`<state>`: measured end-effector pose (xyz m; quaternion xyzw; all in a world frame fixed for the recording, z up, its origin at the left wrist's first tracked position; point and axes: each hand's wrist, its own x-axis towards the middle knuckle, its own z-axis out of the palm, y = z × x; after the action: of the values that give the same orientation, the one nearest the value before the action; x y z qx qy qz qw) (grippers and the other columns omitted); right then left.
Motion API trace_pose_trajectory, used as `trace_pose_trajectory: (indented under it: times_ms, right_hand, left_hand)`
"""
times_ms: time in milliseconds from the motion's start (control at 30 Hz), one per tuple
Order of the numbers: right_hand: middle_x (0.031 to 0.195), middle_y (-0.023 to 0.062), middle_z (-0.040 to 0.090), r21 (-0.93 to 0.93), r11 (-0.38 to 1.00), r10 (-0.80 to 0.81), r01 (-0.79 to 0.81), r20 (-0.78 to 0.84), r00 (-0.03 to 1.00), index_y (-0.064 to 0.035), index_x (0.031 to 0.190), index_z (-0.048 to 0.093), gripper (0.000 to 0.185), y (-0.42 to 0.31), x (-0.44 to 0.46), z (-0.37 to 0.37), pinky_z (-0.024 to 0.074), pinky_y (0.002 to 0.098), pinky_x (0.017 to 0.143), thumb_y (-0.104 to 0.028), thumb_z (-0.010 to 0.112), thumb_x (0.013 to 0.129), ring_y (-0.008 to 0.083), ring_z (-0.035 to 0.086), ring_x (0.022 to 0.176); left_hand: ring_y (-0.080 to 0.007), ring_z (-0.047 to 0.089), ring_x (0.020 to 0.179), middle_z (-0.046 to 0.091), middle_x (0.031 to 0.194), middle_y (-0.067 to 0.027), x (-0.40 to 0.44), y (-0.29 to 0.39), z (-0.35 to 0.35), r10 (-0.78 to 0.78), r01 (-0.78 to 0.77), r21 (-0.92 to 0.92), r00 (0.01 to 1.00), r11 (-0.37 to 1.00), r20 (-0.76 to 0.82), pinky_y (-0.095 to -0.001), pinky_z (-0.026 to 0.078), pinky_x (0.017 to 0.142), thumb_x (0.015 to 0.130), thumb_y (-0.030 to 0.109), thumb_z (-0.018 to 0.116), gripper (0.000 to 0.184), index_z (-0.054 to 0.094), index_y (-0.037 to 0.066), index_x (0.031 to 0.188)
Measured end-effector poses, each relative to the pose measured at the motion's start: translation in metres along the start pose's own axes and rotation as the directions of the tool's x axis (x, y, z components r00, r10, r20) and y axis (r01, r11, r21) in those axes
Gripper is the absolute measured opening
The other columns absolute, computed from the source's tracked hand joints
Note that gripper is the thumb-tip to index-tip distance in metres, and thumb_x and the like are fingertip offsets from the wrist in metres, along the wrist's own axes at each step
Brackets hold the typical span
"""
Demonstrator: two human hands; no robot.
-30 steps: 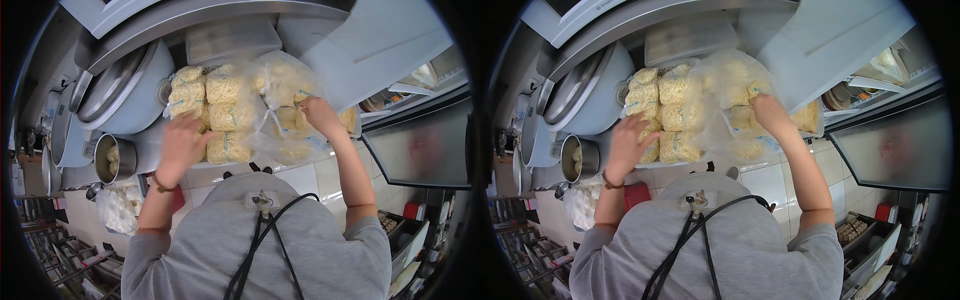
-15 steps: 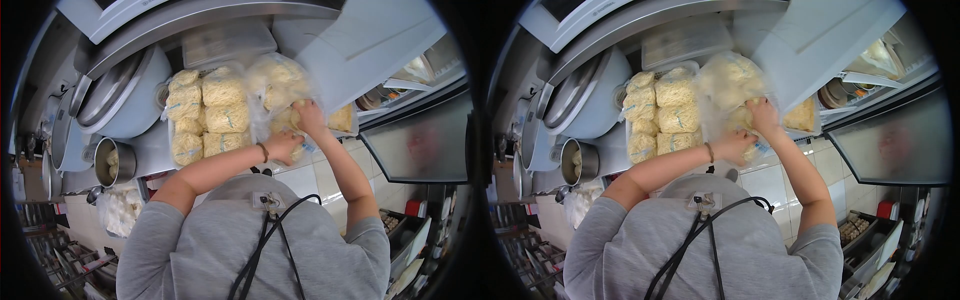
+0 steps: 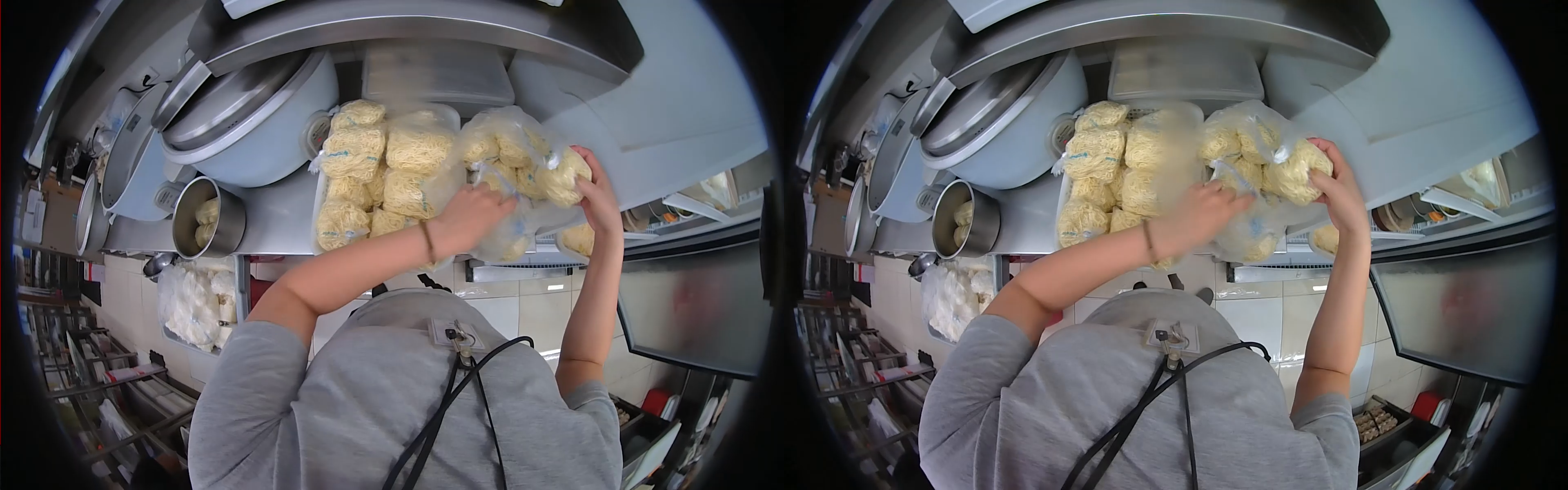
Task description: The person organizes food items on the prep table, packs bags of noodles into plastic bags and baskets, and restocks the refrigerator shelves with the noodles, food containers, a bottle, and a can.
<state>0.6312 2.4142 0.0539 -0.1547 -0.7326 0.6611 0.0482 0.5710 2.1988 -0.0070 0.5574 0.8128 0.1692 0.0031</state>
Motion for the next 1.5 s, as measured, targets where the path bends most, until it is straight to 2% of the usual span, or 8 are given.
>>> trace_pose_trajectory:
  times_ms: [133, 300, 367, 433, 700, 933, 1167, 1500]
  right_hand:
    - [0.104, 0.0058, 0.052, 0.37, 0.919, -0.259, 0.136, 0.304, 0.917, -0.0054, 0.114, 0.043, 0.051, -0.013, -0.002, 0.026, 0.0417, 0.0254, 0.082, -0.015, 0.055, 0.066, 0.0145, 0.051, 0.096]
    - [0.112, 0.0084, 0.047, 0.528, 0.842, -0.452, 0.112, 0.576, 0.681, -0.0067, 0.114, 0.045, 0.067, -0.049, 0.011, 0.136, 0.0381, 0.0296, 0.089, -0.014, 0.067, 0.052, 0.019, 0.047, 0.104]
    - [0.113, 0.0097, 0.047, 0.164, 0.799, -0.537, 0.578, 0.625, 0.566, -0.0107, 0.114, 0.048, 0.063, -0.042, 0.03, 0.182, 0.0375, 0.0306, 0.09, -0.008, 0.065, 0.054, 0.0216, 0.047, 0.105]
    - [0.118, 0.0091, 0.045, -0.303, 0.597, -0.421, 0.743, 0.67, 0.611, -0.0136, 0.107, 0.056, 0.046, -0.015, 0.03, 0.213, 0.0385, 0.0317, 0.088, -0.002, 0.061, 0.063, 0.0247, 0.047, 0.106]
    - [0.086, 0.0081, 0.058, -0.162, 0.903, -0.277, 0.399, 0.491, 0.826, -0.0025, 0.086, 0.062, 0.011, -0.071, -0.019, 0.084, 0.045, 0.0222, 0.066, -0.003, 0.059, 0.075, 0.0124, 0.056, 0.079]
    - [0.08, 0.0096, 0.061, -0.641, 0.711, -0.109, 0.289, 0.306, 0.946, 0.0005, 0.079, 0.062, 0.008, 0.012, -0.007, 0.046, 0.0439, 0.0274, 0.059, 0.0, 0.061, 0.071, 0.0198, 0.058, 0.067]
    - [0.089, 0.0153, 0.056, -0.76, 0.562, -0.105, 0.325, 0.324, 0.94, -0.0164, 0.101, 0.054, 0.037, 0.147, 0.006, 0.105, 0.0435, 0.0375, 0.073, -0.021, 0.06, 0.065, 0.0317, 0.054, 0.085]
    - [0.078, 0.011, 0.055, -0.78, 0.535, -0.112, 0.325, 0.316, 0.942, -0.0104, 0.095, 0.06, 0.039, -0.081, -0.049, 0.045, 0.0445, 0.0308, 0.062, -0.013, 0.062, 0.057, 0.0247, 0.056, 0.072]
  left_hand:
    - [-0.0235, 0.055, 0.086, 0.06, 0.089, -0.0062, -0.065, -0.001, -0.084, 0.308, -0.296, -0.352, 0.951, 0.888, -0.022, -0.0342, 0.042, 0.075, 0.07, 0.015, 0.063, 0.036, 0.058, 0.011, 0.106]
    - [-0.0188, 0.057, 0.084, 0.062, 0.089, -0.0088, -0.152, -0.063, -0.133, -0.349, 0.215, -0.722, 0.936, 0.657, -0.039, -0.0296, 0.044, 0.077, 0.078, 0.011, 0.059, 0.024, 0.059, 0.004, 0.1]
    - [-0.0184, 0.057, 0.088, 0.062, 0.092, -0.0093, -0.175, -0.094, -0.13, -0.608, 0.352, -0.758, 0.791, 0.549, -0.073, -0.0289, 0.043, 0.079, 0.08, 0.006, 0.055, 0.02, 0.059, 0.003, 0.099]
    - [-0.0193, 0.057, 0.09, 0.062, 0.093, -0.0097, -0.176, -0.116, -0.119, -0.674, 0.391, -0.747, 0.731, 0.538, -0.102, -0.0293, 0.043, 0.08, 0.08, 0.004, 0.053, 0.02, 0.06, 0.004, 0.099]
    - [-0.0345, -0.003, 0.13, 0.001, 0.143, -0.0082, -0.106, -0.129, -0.029, -0.426, 0.43, 0.073, 0.902, 0.9, -0.065, -0.057, -0.001, 0.1, 0.088, 0.039, 0.034, 0.055, 0.014, 0.021, 0.137]
    - [-0.0312, 0.0, 0.131, 0.005, 0.143, -0.0105, -0.087, -0.128, 0.011, -0.356, 0.345, 0.307, 0.934, 0.887, -0.023, -0.058, -0.002, 0.099, 0.089, 0.037, 0.032, 0.052, 0.017, 0.021, 0.136]
    - [-0.0321, 0.002, 0.131, 0.007, 0.142, -0.0127, -0.093, -0.129, 0.0, -0.324, 0.319, 0.25, 0.946, 0.914, -0.023, -0.0537, -0.003, 0.101, 0.089, 0.039, 0.033, 0.054, 0.017, 0.018, 0.136]
    - [-0.0344, 0.033, 0.12, 0.036, 0.128, -0.0207, -0.117, -0.144, -0.084, -0.489, 0.335, -0.389, 0.761, 0.858, -0.425, -0.0383, 0.029, 0.097, 0.08, 0.023, 0.057, 0.044, 0.044, 0.006, 0.119]
